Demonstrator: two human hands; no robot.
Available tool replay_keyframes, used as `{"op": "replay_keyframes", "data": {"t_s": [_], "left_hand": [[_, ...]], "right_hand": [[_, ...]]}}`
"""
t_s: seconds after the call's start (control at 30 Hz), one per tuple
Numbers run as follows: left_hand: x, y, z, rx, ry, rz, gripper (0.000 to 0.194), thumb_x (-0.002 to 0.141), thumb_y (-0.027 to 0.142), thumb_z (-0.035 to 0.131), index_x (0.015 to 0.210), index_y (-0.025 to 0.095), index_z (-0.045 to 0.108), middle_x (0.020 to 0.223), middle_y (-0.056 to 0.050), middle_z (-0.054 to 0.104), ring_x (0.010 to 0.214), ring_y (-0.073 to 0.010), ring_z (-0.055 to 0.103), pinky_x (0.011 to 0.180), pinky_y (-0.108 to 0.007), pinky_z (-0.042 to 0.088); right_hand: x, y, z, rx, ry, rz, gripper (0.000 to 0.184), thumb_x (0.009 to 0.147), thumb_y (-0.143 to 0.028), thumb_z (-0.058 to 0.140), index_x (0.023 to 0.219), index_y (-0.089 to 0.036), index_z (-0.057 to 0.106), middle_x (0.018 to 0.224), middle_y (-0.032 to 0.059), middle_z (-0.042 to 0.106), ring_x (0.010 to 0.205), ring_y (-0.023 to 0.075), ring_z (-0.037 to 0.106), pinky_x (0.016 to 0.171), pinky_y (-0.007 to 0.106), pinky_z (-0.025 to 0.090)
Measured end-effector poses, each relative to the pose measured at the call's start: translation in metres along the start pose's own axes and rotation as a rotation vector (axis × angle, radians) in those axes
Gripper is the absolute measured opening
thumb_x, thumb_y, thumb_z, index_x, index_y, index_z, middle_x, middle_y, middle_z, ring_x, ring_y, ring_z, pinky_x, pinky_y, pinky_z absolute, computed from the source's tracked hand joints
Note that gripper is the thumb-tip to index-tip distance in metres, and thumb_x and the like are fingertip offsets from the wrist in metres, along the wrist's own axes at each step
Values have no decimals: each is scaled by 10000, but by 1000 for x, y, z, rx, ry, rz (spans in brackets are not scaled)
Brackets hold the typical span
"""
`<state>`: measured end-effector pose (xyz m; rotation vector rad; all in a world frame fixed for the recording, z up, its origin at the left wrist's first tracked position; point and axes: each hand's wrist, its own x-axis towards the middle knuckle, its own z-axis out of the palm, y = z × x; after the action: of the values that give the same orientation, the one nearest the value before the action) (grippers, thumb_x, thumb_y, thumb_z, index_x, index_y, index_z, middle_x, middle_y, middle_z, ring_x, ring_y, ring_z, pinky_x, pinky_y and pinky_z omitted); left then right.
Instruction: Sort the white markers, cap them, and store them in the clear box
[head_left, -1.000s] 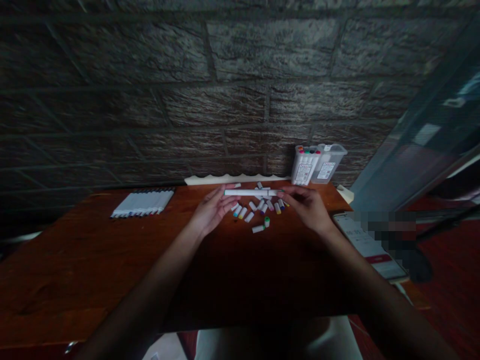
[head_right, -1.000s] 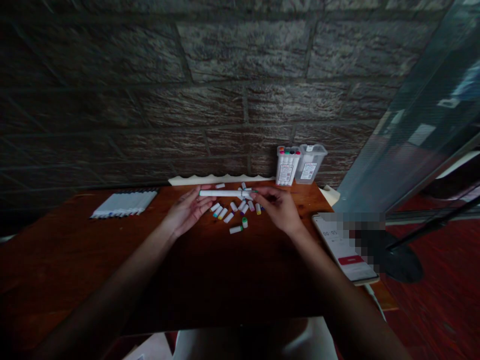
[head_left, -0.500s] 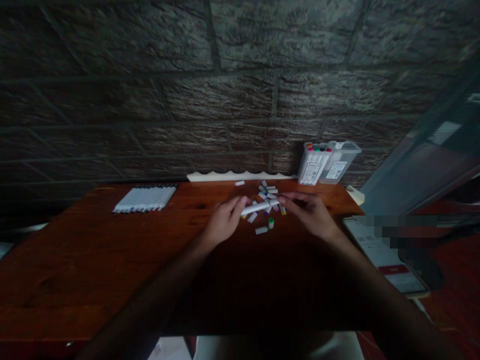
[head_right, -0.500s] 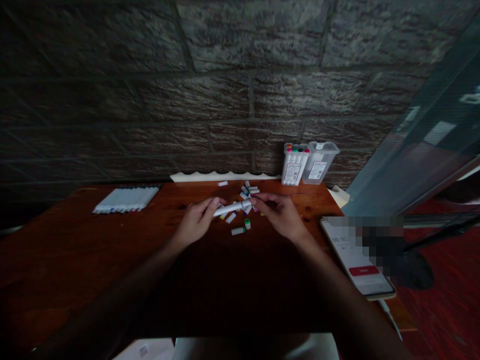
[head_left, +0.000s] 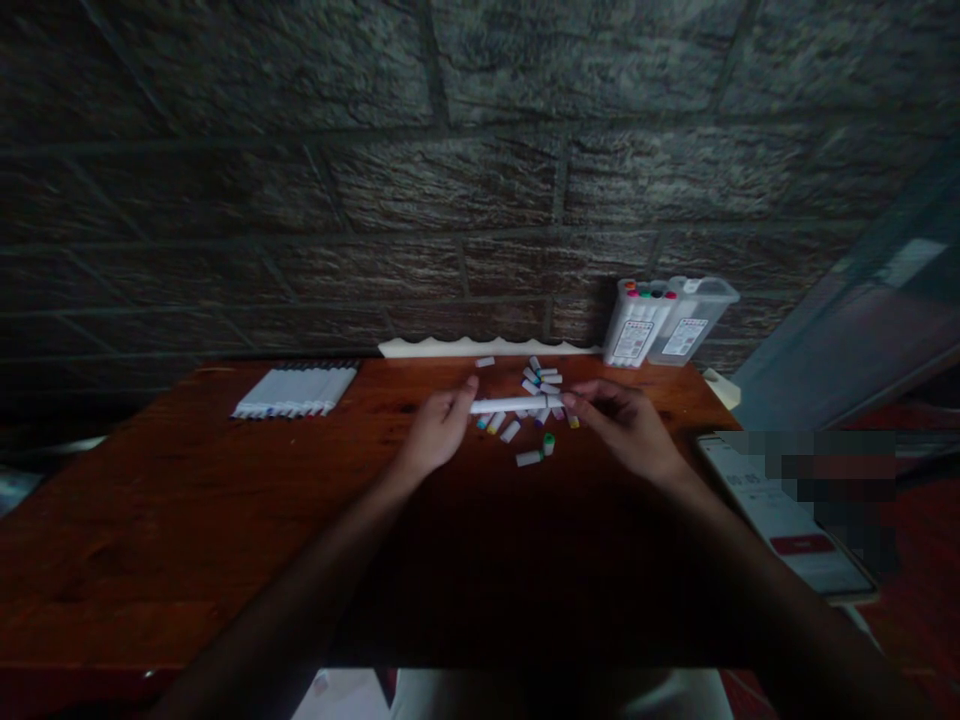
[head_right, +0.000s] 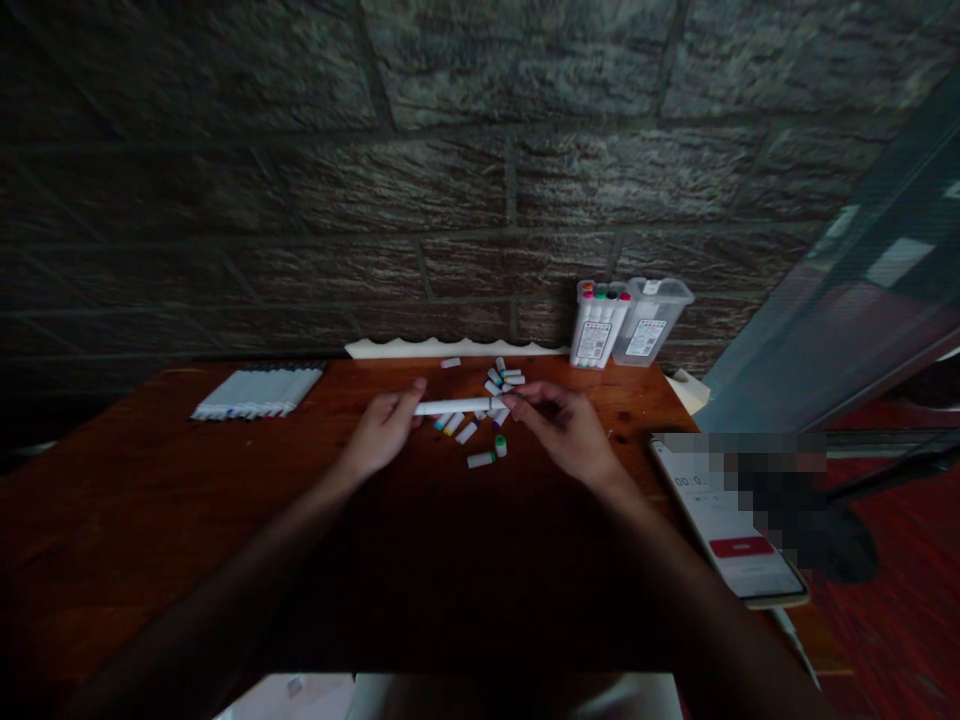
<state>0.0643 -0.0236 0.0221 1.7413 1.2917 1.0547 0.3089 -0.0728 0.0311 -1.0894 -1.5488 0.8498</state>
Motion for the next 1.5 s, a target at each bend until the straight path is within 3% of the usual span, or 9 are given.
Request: {"op": "replay_keyframes", "data": {"t_s": [0.07, 0.17, 0.33, 0.53, 0.7, 1.0, 1.3, 1.5], "left_hand": [[-4, 1, 1, 182, -44, 57, 615, 897, 598, 383, 449, 187, 472, 419, 10, 441, 456, -118, 449, 476, -250, 315], [-10, 8, 1, 326, -59, 121, 631, 940, 547, 320, 413, 209, 403, 373, 12, 387, 425, -122, 438, 463, -265, 292], [-16, 18, 4, 427, -52, 247, 595, 971, 446, 297, 432, 216, 398, 381, 10, 391, 416, -122, 446, 504, -274, 315], [-21, 24, 3, 474, -9, 264, 583, 983, 400, 291, 463, 200, 465, 412, -5, 472, 431, -120, 480, 523, -264, 350], [-24, 32, -3, 510, -5, 287, 607, 981, 428, 270, 438, 204, 424, 393, -2, 446, 403, -114, 445, 505, -267, 336], [-22, 27, -1, 435, -11, 260, 586, 977, 432, 291, 454, 209, 429, 382, 10, 396, 404, -121, 435, 496, -272, 314], [-21, 20, 2, 429, -33, 348, 563, 981, 393, 335, 475, 193, 478, 437, -3, 465, 450, -121, 470, 528, -272, 309], [-13, 9, 1, 242, -8, 293, 484, 944, 472, 419, 582, 171, 533, 541, 20, 492, 534, -108, 458, 556, -240, 336]], "right_hand": [[-1, -3, -1, -91, 5, -37, 300, 885, -467, 588, 842, -181, 668, 736, 13, 661, 666, 127, 584, 642, 248, 452], [-2, -6, -1, -251, 32, -79, 366, 926, -492, 508, 764, -182, 615, 678, 5, 622, 608, 121, 542, 581, 240, 400], [-8, -5, 8, -442, 86, -69, 567, 981, -522, 321, 517, -209, 415, 474, -3, 472, 459, 120, 459, 498, 270, 315], [-15, -3, 17, -506, 154, -110, 611, 988, -543, 238, 489, -229, 398, 486, 40, 529, 488, 146, 504, 524, 287, 332], [-16, -5, 22, -510, 89, -104, 625, 980, -576, 221, 500, -222, 407, 457, 17, 487, 430, 121, 432, 498, 286, 299], [-20, -9, 23, -447, 68, -62, 614, 971, -583, 257, 501, -221, 415, 484, 15, 489, 462, 127, 455, 520, 284, 323], [-9, 5, 16, -326, 135, -2, 570, 926, -588, 396, 508, -214, 298, 494, -40, 291, 463, 91, 300, 487, 271, 234], [-10, 1, 16, -280, 119, -42, 469, 924, -557, 445, 630, -194, 473, 587, -33, 400, 558, 106, 392, 547, 249, 303]]}}
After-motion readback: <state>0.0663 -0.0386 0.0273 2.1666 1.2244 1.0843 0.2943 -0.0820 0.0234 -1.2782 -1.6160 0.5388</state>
